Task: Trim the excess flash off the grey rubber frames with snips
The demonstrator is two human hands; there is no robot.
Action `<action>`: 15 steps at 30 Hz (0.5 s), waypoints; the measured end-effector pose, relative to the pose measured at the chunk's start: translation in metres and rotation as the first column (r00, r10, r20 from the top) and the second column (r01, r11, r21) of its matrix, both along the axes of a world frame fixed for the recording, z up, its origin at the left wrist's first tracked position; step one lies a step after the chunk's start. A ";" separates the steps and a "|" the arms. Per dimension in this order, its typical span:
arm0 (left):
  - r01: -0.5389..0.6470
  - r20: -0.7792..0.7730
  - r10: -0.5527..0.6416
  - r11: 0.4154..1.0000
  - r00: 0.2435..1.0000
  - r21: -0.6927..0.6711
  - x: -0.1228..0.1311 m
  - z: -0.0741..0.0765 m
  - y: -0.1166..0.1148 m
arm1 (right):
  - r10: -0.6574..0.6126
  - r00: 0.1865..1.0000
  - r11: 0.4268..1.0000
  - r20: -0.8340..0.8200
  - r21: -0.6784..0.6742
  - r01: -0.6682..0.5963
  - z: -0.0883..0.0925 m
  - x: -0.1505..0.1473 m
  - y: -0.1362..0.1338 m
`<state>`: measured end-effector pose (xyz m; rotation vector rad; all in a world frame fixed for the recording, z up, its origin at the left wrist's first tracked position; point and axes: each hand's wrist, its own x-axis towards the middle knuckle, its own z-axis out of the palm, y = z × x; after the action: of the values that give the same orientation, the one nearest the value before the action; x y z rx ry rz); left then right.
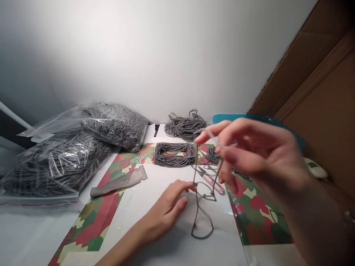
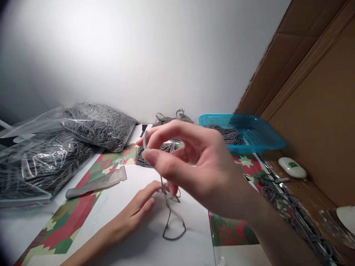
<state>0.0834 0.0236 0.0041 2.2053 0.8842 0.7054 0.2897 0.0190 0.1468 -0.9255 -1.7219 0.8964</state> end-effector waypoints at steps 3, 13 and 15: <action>0.099 0.133 -0.054 0.926 0.990 -0.365 0.009 0.008 -0.010 | 0.168 0.983 0.974 -0.079 -0.144 -0.178 -0.009 -0.004 0.007; 0.035 0.310 0.165 0.835 0.936 -0.550 0.006 0.009 0.000 | -0.132 0.989 0.991 -0.063 -0.029 0.131 -0.011 -0.011 0.020; 0.001 0.346 0.240 0.821 0.907 -0.572 0.000 0.008 0.007 | -0.181 0.971 0.983 -0.154 -0.024 0.180 -0.010 -0.009 0.022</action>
<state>0.0830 0.0302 0.0118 1.4169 0.8804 0.8015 0.2807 0.0408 0.1366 -0.9754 -1.4763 0.8348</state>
